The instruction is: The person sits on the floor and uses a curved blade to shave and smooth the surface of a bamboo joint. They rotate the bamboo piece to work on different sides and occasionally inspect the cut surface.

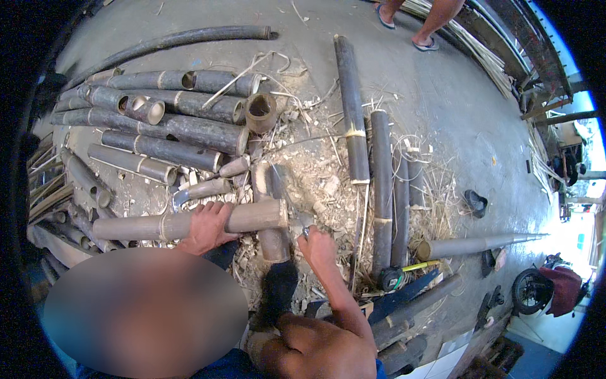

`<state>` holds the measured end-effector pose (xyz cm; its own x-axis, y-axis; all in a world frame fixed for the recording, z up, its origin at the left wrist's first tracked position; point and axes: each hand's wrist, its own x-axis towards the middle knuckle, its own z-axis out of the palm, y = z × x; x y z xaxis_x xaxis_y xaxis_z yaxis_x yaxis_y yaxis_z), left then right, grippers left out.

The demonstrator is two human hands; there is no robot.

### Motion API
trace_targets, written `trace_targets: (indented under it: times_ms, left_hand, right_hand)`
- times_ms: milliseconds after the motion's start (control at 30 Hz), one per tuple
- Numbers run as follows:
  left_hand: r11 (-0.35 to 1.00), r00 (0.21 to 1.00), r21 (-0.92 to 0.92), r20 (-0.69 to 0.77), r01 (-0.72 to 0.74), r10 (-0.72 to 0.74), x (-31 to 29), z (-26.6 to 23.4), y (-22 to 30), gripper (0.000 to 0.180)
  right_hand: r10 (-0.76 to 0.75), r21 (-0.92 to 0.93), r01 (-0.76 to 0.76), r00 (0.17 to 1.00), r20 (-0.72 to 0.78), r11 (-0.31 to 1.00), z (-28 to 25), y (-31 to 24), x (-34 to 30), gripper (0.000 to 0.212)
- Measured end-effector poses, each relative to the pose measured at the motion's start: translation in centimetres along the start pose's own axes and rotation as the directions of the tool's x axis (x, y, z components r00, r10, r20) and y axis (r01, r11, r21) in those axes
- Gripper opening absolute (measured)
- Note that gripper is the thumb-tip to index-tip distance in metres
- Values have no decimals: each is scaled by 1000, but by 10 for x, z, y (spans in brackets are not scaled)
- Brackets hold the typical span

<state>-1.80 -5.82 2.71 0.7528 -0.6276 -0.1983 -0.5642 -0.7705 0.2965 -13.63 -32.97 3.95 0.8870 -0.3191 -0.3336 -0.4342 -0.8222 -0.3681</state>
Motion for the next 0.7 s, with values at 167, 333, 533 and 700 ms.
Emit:
trace_targets:
  times_ms: [167,333,533,700]
  left_hand:
    - [984,948,-172,319,51,6,20,-5,-14,80]
    - [992,984,-122,180,30,-8,13,-1,-9,79]
    - [995,987,-92,158,23,-8,12,2,-5,80]
    - [995,990,-97,143,11,3,11,0,-6,80]
  right_hand:
    - [-102,403,211,956,-275,890,-12,-4,-10,26]
    - [-89,298,174,956,-278,939,-18,-15,-4,25]
    - [-174,135,204,964,-202,970,-6,-11,0,26]
    - [-148,414,377,861,-487,828,4,1,-8,27]
